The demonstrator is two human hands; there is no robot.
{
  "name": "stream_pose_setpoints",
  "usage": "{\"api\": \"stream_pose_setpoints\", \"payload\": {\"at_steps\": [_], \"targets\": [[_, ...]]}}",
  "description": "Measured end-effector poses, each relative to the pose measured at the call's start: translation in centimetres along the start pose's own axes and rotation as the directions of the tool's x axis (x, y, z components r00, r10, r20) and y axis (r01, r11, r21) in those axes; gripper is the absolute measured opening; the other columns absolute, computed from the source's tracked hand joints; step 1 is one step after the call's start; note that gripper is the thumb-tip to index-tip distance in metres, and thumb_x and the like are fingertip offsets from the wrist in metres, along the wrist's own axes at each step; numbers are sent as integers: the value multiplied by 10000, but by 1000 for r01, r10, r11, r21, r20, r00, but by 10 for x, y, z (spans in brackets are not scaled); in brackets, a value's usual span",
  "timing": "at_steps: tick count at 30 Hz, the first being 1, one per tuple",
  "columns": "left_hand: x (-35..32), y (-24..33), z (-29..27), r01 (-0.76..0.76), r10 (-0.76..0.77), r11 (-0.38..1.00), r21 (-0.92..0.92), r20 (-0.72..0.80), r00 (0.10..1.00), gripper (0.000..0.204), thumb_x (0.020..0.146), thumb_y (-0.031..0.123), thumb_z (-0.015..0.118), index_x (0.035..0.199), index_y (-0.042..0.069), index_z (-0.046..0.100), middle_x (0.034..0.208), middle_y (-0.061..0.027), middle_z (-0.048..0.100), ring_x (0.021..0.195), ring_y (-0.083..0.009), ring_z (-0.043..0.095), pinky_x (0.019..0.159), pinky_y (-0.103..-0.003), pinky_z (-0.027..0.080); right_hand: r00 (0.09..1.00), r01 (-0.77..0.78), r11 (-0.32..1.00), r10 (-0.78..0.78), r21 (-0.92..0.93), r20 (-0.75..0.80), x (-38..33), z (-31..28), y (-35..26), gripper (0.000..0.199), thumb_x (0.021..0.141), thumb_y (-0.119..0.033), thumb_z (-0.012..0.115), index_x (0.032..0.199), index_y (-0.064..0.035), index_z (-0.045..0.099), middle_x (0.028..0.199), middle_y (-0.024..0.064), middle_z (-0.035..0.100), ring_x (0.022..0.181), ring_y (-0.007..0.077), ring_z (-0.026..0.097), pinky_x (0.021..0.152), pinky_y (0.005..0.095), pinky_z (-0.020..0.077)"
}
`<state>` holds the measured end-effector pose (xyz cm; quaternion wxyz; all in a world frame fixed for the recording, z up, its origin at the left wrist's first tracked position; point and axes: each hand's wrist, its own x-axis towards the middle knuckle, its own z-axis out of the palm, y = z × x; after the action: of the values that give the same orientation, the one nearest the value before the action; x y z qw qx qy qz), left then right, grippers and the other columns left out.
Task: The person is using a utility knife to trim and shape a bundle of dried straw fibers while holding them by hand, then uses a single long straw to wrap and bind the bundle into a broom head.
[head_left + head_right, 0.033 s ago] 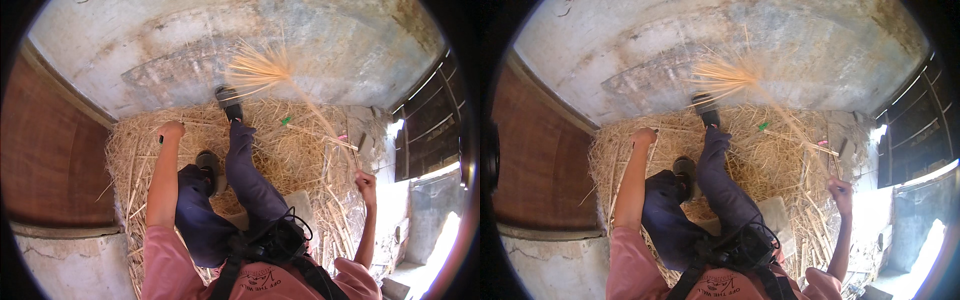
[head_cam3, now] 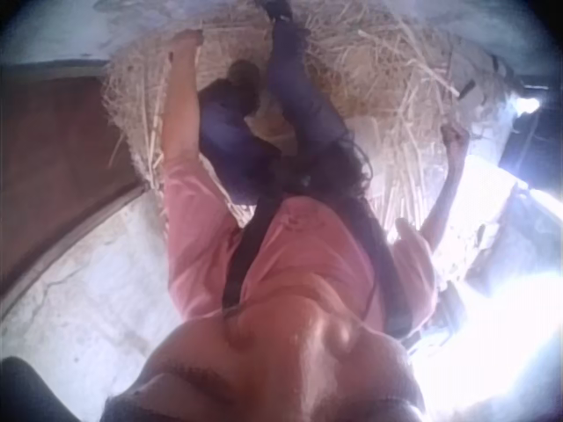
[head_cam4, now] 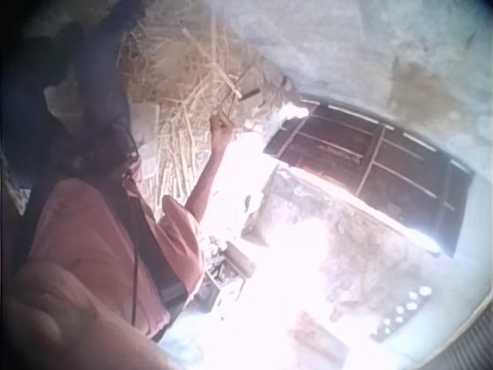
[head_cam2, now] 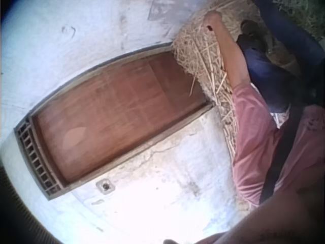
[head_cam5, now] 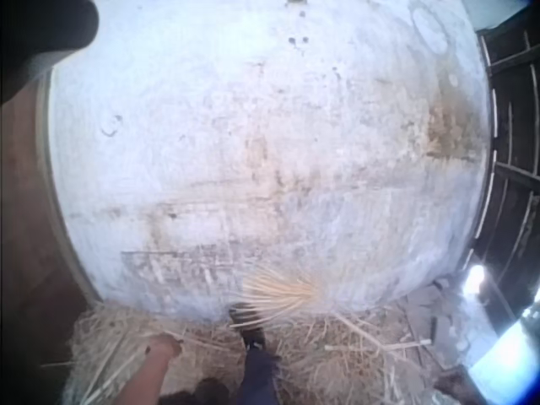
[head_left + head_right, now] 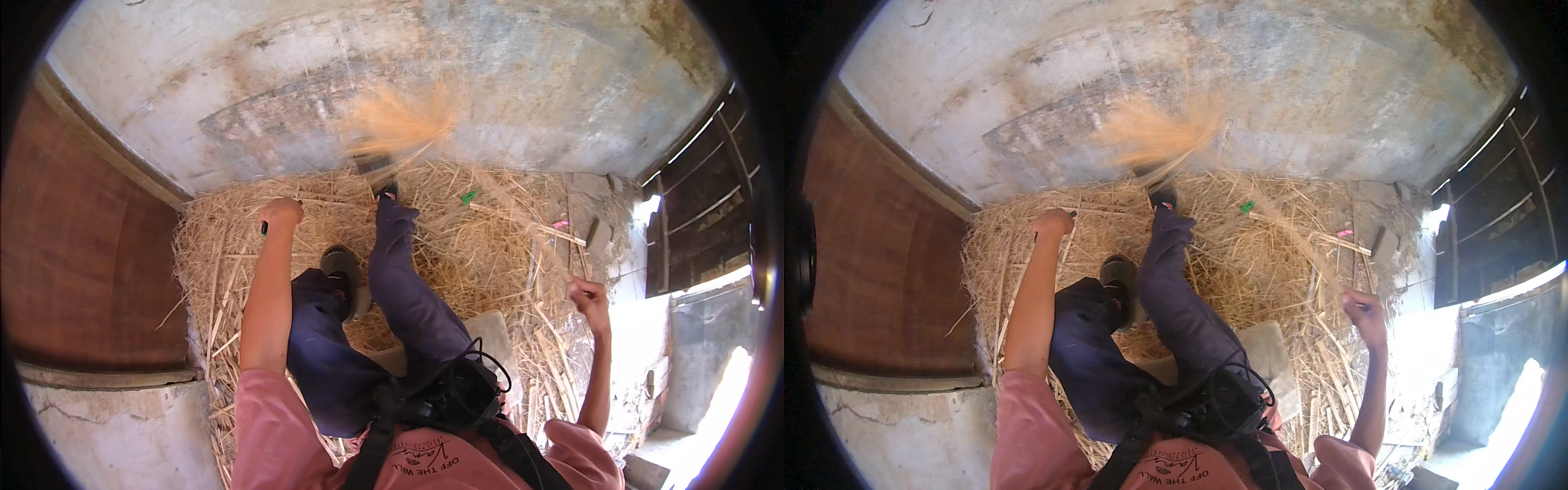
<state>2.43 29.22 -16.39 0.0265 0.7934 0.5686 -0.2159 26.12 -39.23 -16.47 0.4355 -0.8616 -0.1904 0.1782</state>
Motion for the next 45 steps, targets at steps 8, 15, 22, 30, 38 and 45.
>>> {"api": "stream_pose_setpoints", "payload": {"at_steps": [8, 15, 22, 30, 38, 45], "targets": [[2, -3, -2, -13, 11, 999, 37, 63, 998, 391, 971, 267, 651, 1315, 102, 738, 1405, -130, 685, 1211, -363, 699, 909, -622, 556, 879, 160, 838, -361, -522, -311, 48, 85, -68, 320, 997, -335, 712, 1294, -234, 770, 941, 104, 798, 752, 292, 751, 677, 413, 577], [2, -1, 1, -24, 22, 999, 25, 60, 998, 382, 975, 245, 644, 1309, 88, 739, 1404, -141, 685, 1203, -372, 705, 899, -638, 561, 948, 84, 647, -287, -758, -140, 65, 94, -48, 332, 994, -380, 698, 1233, -171, 791, 917, 170, 783, 754, 366, 747, 661, 449, 569], [16, -48, -4, 7, -4, 992, -128, 25, 1000, 388, 1008, 303, 592, 1309, 110, 745, 1407, -142, 685, 1259, -371, 680, 1011, -529, 543, 959, 191, 962, -226, -195, -173, 43, 54, -51, 262, 1008, -301, 696, 1141, -81, 743, 691, 31, 628, 577, 173, 602, 534, 345, 441], [41, -271, 77, 259, -223, 947, -188, 194, 955, 368, 1046, 324, 538, 1025, 12, 732, 1049, -167, 740, 858, -304, 746, 727, -449, 577, 816, 261, 949, -313, 174, 486, -9, 54, -87, 240, 970, -167, 747, 1164, -29, 777, 676, 9, 671, 568, 102, 562, 524, 307, 425], [-9, -374, 170, 548, -410, 795, -262, 433, 803, 326, 1012, 257, 539, 844, -3, 641, 742, -125, 664, 595, -267, 676, 555, -444, 556, 928, 370, 891, -369, -262, 55, -5, 99, -132, 269, 930, -278, 786, 1157, -136, 816, 809, 120, 750, 618, 256, 682, 580, 405, 515], [-13, -309, 188, 530, -318, 756, -385, 491, 811, 293, 1066, 243, 517, 891, 19, 586, 758, -117, 607, 611, -208, 587, 506, -398, 526, 863, 426, 496, -473, -756, 176, 45, 131, -148, 230, 937, -284, 787, 1096, -125, 836, 826, 131, 769, 623, 227, 671, 587, 388, 507]]}}
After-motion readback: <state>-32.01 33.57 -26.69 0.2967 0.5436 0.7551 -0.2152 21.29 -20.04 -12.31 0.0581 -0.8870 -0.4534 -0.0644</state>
